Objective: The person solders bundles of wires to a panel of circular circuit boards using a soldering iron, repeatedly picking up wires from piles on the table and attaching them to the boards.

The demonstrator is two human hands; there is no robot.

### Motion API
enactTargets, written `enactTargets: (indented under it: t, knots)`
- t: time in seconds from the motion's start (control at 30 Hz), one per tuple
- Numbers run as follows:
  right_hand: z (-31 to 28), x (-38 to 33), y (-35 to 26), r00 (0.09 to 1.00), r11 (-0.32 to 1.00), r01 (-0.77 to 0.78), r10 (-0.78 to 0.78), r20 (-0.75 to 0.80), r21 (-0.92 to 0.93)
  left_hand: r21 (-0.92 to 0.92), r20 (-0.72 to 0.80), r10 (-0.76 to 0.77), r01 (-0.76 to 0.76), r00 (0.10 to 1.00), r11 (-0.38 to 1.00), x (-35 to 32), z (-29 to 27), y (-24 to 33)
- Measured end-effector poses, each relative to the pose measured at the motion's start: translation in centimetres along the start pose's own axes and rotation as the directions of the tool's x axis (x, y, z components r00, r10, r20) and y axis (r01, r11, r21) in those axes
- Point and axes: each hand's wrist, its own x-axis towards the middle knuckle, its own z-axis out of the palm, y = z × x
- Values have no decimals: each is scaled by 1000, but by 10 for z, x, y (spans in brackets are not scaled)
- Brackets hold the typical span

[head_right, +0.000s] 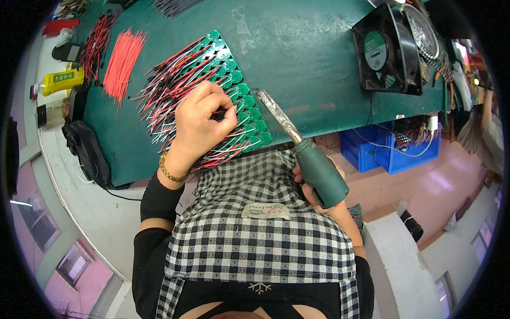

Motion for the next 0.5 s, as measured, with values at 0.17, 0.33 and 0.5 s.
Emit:
enactTargets:
  t: [0.17,0.33,0.5]
  knots:
    - [3,4,-5,998,997,-57,57,4,53,-22,21,-21,22,1000,1000,2,0,-2]
    - [7,6,-7,997,989,-58,50,60,133,15,16,-3,3,1000,1000,4,-7,-5]
    - [1,-1,15,996,976,-51,35,83,211,68,36,154,-156,987,985,4,-14,-9]
